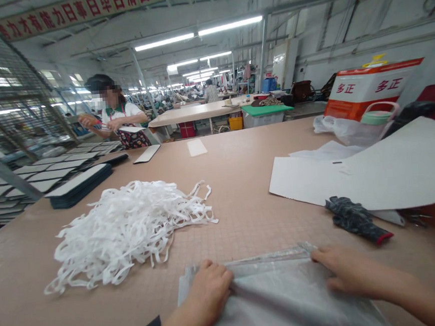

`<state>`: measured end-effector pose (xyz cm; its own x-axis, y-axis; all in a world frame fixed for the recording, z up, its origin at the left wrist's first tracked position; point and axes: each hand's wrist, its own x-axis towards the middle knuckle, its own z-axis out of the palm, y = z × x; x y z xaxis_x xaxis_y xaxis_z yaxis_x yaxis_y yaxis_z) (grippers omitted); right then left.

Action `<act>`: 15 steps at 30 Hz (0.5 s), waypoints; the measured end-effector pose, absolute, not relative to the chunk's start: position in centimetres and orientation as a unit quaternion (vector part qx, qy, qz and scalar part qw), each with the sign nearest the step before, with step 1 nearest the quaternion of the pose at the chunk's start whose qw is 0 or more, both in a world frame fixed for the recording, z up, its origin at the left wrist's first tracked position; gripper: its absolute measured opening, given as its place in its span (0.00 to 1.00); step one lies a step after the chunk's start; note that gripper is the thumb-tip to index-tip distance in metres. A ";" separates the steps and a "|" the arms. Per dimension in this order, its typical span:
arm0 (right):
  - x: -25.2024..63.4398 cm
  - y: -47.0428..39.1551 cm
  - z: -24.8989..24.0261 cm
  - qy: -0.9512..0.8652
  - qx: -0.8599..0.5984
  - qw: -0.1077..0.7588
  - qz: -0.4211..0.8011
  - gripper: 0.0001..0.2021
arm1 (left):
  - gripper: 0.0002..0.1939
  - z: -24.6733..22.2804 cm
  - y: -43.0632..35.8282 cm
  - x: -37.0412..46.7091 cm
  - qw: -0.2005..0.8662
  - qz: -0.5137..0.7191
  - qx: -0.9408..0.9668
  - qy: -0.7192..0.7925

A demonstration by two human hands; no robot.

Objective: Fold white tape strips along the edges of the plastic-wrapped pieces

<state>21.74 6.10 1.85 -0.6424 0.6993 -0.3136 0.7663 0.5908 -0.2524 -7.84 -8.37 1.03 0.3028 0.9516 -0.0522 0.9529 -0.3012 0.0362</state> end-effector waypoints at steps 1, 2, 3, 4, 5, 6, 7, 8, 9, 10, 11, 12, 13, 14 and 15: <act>20.4 5.9 2.5 0.904 0.372 0.090 -0.189 0.13 | 0.01 0.8 -8.5 -7.8 0.013 -0.005 0.813 0.582; 18.5 5.5 3.2 0.920 0.325 0.073 -0.206 0.13 | 0.02 0.4 -8.5 -7.7 -0.004 -0.001 0.820 0.572; 16.4 5.0 3.8 0.929 0.281 0.050 -0.234 0.13 | 0.02 0.0 -8.5 -7.4 -0.022 0.003 0.827 0.562; 14.1 4.4 4.2 0.935 0.237 0.029 -0.262 0.15 | 0.02 -0.4 -8.5 -7.1 -0.040 0.010 0.832 0.553; 11.7 3.8 4.3 0.938 0.190 0.027 -0.288 0.16 | 0.02 -0.8 -8.6 -6.8 -0.057 0.020 0.837 0.543; 9.5 3.2 4.3 0.940 0.144 0.054 -0.305 0.17 | 0.03 -1.1 -8.8 -6.5 -0.072 0.032 0.842 0.533; 7.6 2.7 4.0 0.941 0.103 0.091 -0.308 0.17 | 0.03 -1.4 -9.0 -6.2 -0.086 0.043 0.850 0.519; 5.9 2.4 3.6 0.940 0.074 0.122 -0.309 0.17 | 0.05 -1.5 -9.4 -5.9 -0.099 0.054 0.858 0.502; 4.6 2.1 3.2 0.939 0.056 0.143 -0.307 0.19 | 0.07 -1.5 -9.7 -5.7 -0.110 0.062 0.867 0.482; 3.6 2.0 2.7 0.939 0.050 0.154 -0.304 0.21 | 0.08 -1.4 -10.1 -5.5 -0.118 0.066 0.876 0.463; 3.0 2.0 2.4 0.938 0.053 0.155 -0.304 0.24 | 0.09 -1.2 -10.4 -5.4 -0.124 0.066 0.883 0.448; 2.7 2.1 2.1 0.937 0.058 0.151 -0.309 0.26 | 0.10 -1.0 -10.5 -5.4 -0.125 0.066 0.885 0.443; 2.6 2.3 2.1 0.935 0.063 0.145 -0.318 0.27 | 0.09 -0.8 -10.6 -5.6 -0.120 0.064 0.884 0.448; 2.9 2.5 2.2 0.930 0.067 0.140 -0.332 0.26 | 0.07 -0.5 -10.6 -5.9 -0.108 0.061 0.877 0.464; 3.4 2.9 2.4 0.924 0.069 0.133 -0.352 0.23 | 0.06 -0.3 -10.4 -6.4 -0.092 0.055 0.865 0.490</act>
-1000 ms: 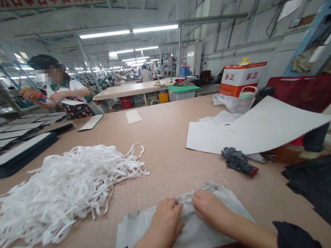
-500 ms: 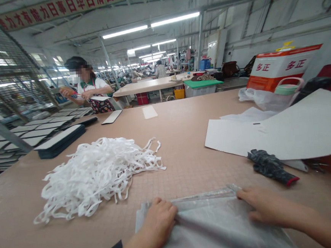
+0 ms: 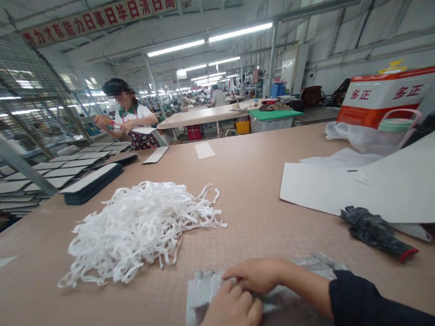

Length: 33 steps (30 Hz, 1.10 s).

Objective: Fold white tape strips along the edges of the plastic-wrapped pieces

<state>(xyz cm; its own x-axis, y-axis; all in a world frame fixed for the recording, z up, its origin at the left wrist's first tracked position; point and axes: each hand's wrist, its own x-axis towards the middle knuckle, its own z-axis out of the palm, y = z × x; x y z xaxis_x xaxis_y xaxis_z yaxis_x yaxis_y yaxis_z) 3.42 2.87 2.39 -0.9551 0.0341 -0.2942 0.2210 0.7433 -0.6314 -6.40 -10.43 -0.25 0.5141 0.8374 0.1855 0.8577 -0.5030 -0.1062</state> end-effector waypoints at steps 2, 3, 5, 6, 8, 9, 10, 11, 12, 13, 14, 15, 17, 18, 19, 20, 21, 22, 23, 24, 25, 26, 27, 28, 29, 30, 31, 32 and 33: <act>5.5 3.8 3.0 0.909 0.089 0.121 -0.388 0.18 | 0.07 0.2 -10.0 -7.7 0.060 -0.035 -0.827 -0.558; 7.0 4.3 3.2 0.904 0.113 0.120 -0.395 0.16 | 0.07 0.5 -9.8 -8.5 0.041 -0.020 -0.808 -0.588; 10.9 5.8 3.4 0.892 0.187 0.151 -0.383 0.15 | 0.07 0.8 -9.6 -10.1 -0.002 0.005 -0.773 -0.634; 13.0 6.6 3.3 0.892 0.226 0.174 -0.352 0.15 | 0.08 0.9 -9.5 -10.9 -0.025 0.008 -0.761 -0.648; 16.8 8.6 2.9 0.889 0.309 0.189 -0.280 0.12 | 0.10 1.0 -9.2 -12.4 -0.059 -0.001 -0.741 -0.669; 18.2 9.5 2.6 0.882 0.350 0.199 -0.243 0.12 | 0.12 1.0 -9.0 -13.1 -0.068 -0.011 -0.732 -0.678; 19.0 10.4 2.4 0.879 0.380 0.204 -0.202 0.12 | 0.14 1.0 -8.7 -13.6 -0.071 -0.022 -0.725 -0.685; 19.2 11.1 2.2 0.878 0.402 0.201 -0.168 0.12 | 0.16 1.0 -8.3 -14.1 -0.069 -0.033 -0.721 -0.689; 18.6 11.6 2.1 0.880 0.410 0.188 -0.147 0.13 | 0.16 1.0 -7.7 -14.5 -0.064 -0.043 -0.719 -0.691; 17.3 11.9 2.0 0.887 0.407 0.165 -0.142 0.13 | 0.16 1.0 -7.1 -14.8 -0.055 -0.054 -0.718 -0.692; 15.4 11.9 1.9 0.896 0.393 0.126 -0.162 0.15 | 0.16 1.1 -6.4 -15.1 -0.040 -0.064 -0.718 -0.692; 13.1 11.8 1.8 0.905 0.365 0.075 -0.207 0.16 | 0.16 1.2 -5.6 -15.2 -0.018 -0.072 -0.717 -0.693; 7.5 11.3 1.5 0.894 0.305 -0.049 -0.325 0.20 | 0.15 1.4 -4.2 -15.6 0.035 -0.080 -0.708 -0.701; 4.6 10.9 1.2 0.870 0.292 -0.115 -0.381 0.23 | 0.16 1.4 -3.6 -15.8 0.059 -0.081 -0.701 -0.706; 1.8 10.6 1.0 0.859 0.288 -0.142 -0.398 0.24 | 0.16 1.5 -3.0 -16.2 0.079 -0.080 -0.693 -0.712; -0.6 10.4 0.7 0.852 0.288 -0.162 -0.406 0.24 | 0.17 1.4 -2.5 -16.6 0.095 -0.078 -0.685 -0.718; -2.6 10.3 0.4 0.842 0.292 -0.182 -0.415 0.23 | 0.18 1.4 -2.2 -17.1 0.104 -0.077 -0.678 -0.724; -4.2 10.3 0.1 0.833 0.302 -0.198 -0.420 0.19 | 0.19 1.2 -1.9 -17.7 0.111 -0.074 -0.672 -0.728; -5.1 10.5 -0.2 0.822 0.314 -0.216 -0.424 0.15 | 0.21 1.1 -1.7 -18.4 0.121 -0.070 -0.666 -0.732; -5.5 10.9 -0.4 0.808 0.329 -0.235 -0.428 0.11 | 0.23 0.8 -1.5 -19.1 0.133 -0.063 -0.659 -0.737; -5.3 11.5 -0.5 0.792 0.347 -0.256 -0.432 0.10 | 0.24 0.6 -1.5 -19.9 0.145 -0.054 -0.650 -0.744; -4.4 12.3 -0.6 0.774 0.364 -0.280 -0.436 0.11 | 0.25 0.3 -1.6 -20.6 0.156 -0.041 -0.639 -0.752; -3.0 13.3 -0.5 0.753 0.383 -0.307 -0.439 0.13 | 0.27 0.0 -1.7 -21.3 0.164 -0.026 -0.624 -0.763; -1.0 14.4 -0.3 0.729 0.402 -0.336 -0.441 0.13 | 0.27 -0.3 -1.9 -21.9 0.168 -0.013 -0.609 -0.775; 1.4 15.6 -0.1 0.702 0.421 -0.368 -0.441 0.14 | 0.28 -0.6 -2.1 -22.4 0.167 -0.003 -0.596 -0.786; 4.1 16.8 0.2 0.673 0.442 -0.400 -0.438 0.14 | 0.28 -0.9 -2.3 -22.9 0.163 0.004 -0.586 -0.794; 7.0 18.0 0.6 0.644 0.461 -0.431 -0.432 0.14 | 0.29 -1.2 -2.5 -23.2 0.158 0.006 -0.579 -0.799; 10.0 19.0 0.9 0.613 0.480 -0.464 -0.422 0.14 | 0.28 -1.4 -2.7 -23.4 0.155 0.006 -0.576 -0.803; 13.0 19.9 1.2 0.585 0.494 -0.496 -0.410 0.14 | 0.28 -1.4 -2.8 -23.6 0.152 0.005 -0.575 -0.804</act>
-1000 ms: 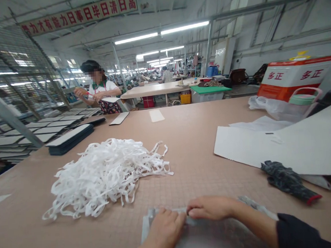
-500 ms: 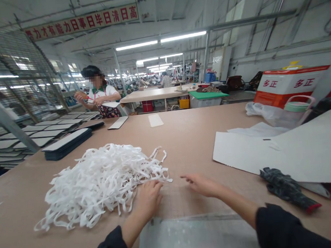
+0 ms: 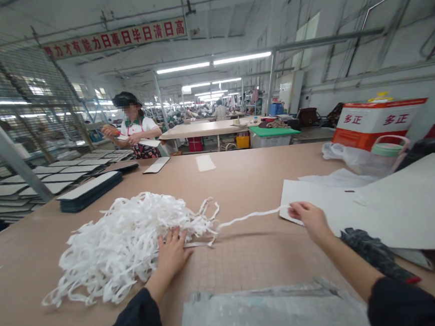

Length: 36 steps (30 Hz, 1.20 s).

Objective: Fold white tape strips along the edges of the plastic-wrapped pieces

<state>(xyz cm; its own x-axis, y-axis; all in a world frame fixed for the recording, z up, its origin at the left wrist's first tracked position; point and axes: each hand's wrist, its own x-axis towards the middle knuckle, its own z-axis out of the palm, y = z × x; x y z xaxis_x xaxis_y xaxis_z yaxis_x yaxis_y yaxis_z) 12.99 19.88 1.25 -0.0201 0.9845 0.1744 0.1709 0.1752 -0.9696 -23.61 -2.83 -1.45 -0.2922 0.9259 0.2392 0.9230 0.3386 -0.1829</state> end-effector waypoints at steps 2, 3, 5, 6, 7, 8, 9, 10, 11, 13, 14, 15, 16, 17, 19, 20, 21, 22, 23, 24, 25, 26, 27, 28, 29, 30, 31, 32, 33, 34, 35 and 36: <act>18.1 20.8 1.6 -0.534 -0.514 0.549 0.386 0.14 | 0.27 -1.3 -2.9 -23.6 0.149 0.002 -0.575 -0.804; 20.1 20.8 1.7 -0.502 -0.523 0.572 0.384 0.13 | 0.27 -1.1 -2.9 -23.5 0.149 0.000 -0.576 -0.804; 22.5 19.8 1.8 -0.470 -0.534 0.563 0.420 0.12 | 0.26 -0.3 -2.5 -22.5 0.153 -0.004 -0.577 -0.802; 22.9 18.8 1.9 -0.473 -0.535 0.540 0.444 0.12 | 0.25 0.2 -2.2 -21.7 0.159 -0.009 -0.578 -0.800; 22.8 17.4 2.0 -0.489 -0.531 0.510 0.468 0.13 | 0.24 0.8 -1.9 -20.6 0.162 -0.021 -0.583 -0.796; 22.3 15.9 2.2 -0.507 -0.524 0.486 0.482 0.14 | 0.22 1.4 -1.7 -19.1 0.158 -0.040 -0.593 -0.788; 21.4 14.2 2.5 -0.519 -0.512 0.466 0.501 0.16 | 0.20 2.0 -1.5 -17.4 0.142 -0.070 -0.608 -0.778; 20.3 12.5 2.9 -0.521 -0.493 0.460 0.523 0.17 | 0.18 2.6 -1.4 -15.5 0.103 -0.108 -0.631 -0.761; 19.1 10.9 3.3 -0.508 -0.476 0.459 0.551 0.19 | 0.15 3.1 -1.4 -13.4 0.043 -0.145 -0.653 -0.742; 16.6 8.1 3.9 -0.460 -0.438 0.441 0.634 0.19 | 0.10 3.9 -1.9 -9.4 -0.111 -0.202 -0.679 -0.697; 15.6 6.9 4.2 -0.436 -0.421 0.425 0.673 0.18 | 0.10 4.2 -2.3 -7.6 -0.180 -0.231 -0.675 -0.677; 14.8 5.9 4.4 -0.413 -0.409 0.407 0.705 0.17 | 0.09 4.5 -2.7 -6.0 -0.237 -0.251 -0.674 -0.653; 14.1 5.0 4.6 -0.397 -0.399 0.390 0.729 0.16 | 0.08 4.8 -3.1 -4.7 -0.277 -0.263 -0.671 -0.635; 13.6 4.2 4.8 -0.389 -0.390 0.376 0.745 0.15 | 0.08 5.0 -3.4 -3.7 -0.287 -0.279 -0.668 -0.628; 13.2 2.9 5.2 -0.399 -0.379 0.356 0.755 0.14 | 0.08 5.4 -3.9 -2.6 -0.255 -0.310 -0.668 -0.626; 13.1 2.4 5.4 -0.413 -0.374 0.348 0.754 0.13 | 0.08 5.5 -4.0 -2.3 -0.218 -0.327 -0.673 -0.626; 13.1 2.0 5.6 -0.430 -0.370 0.340 0.750 0.13 | 0.08 5.6 -4.1 -2.2 -0.176 -0.344 -0.683 -0.620; 13.1 1.6 5.9 -0.449 -0.365 0.334 0.744 0.12 | 0.08 5.7 -4.2 -2.2 -0.137 -0.356 -0.698 -0.606; 13.1 1.3 6.1 -0.469 -0.361 0.328 0.736 0.12 | 0.10 5.7 -4.3 -2.3 -0.105 -0.363 -0.713 -0.590; 13.1 1.1 6.4 -0.490 -0.356 0.325 0.727 0.11 | 0.11 5.6 -4.4 -2.4 -0.081 -0.366 -0.727 -0.576; 13.2 0.9 6.6 -0.511 -0.349 0.321 0.717 0.11 | 0.11 5.4 -4.4 -2.5 -0.067 -0.365 -0.736 -0.566; 13.2 0.8 6.7 -0.533 -0.339 0.319 0.707 0.11 | 0.11 5.3 -4.5 -2.6 -0.062 -0.362 -0.741 -0.561; 13.3 0.8 6.8 -0.553 -0.328 0.316 0.697 0.11 | 0.10 5.2 -4.6 -2.7 -0.068 -0.361 -0.742 -0.561; 13.3 0.8 6.8 -0.572 -0.321 0.313 0.687 0.12 | 0.10 5.1 -4.6 -2.7 -0.083 -0.361 -0.737 -0.565; 13.3 0.9 6.8 -0.589 -0.321 0.313 0.673 0.12 | 0.09 5.1 -4.6 -2.7 -0.104 -0.365 -0.728 -0.571; 13.2 1.0 6.8 -0.605 -0.326 0.314 0.655 0.11 | 0.09 5.2 -4.7 -2.7 -0.134 -0.371 -0.714 -0.578; 13.1 1.0 6.8 -0.620 -0.337 0.317 0.634 0.10 | 0.08 5.4 -4.7 -2.6 -0.170 -0.381 -0.696 -0.584; 13.0 1.1 6.8 -0.632 -0.347 0.319 0.615 0.09 | 0.09 5.7 -4.7 -2.5 -0.210 -0.392 -0.673 -0.590; 12.7 1.1 6.8 -0.643 -0.350 0.319 0.602 0.10 | 0.10 6.0 -4.7 -2.5 -0.254 -0.404 -0.648 -0.594; 12.5 1.1 6.9 -0.653 -0.344 0.317 0.596 0.11 | 0.11 6.4 -4.7 -2.4 -0.298 -0.417 -0.622 -0.593; 12.1 1.0 7.0 -0.660 -0.331 0.314 0.597 0.11 | 0.13 6.7 -4.7 -2.3 -0.342 -0.427 -0.595 -0.588; 11.8 1.0 7.1 -0.662 -0.317 0.310 0.604 0.09 | 0.15 7.0 -4.7 -2.3 -0.385 -0.435 -0.568 -0.584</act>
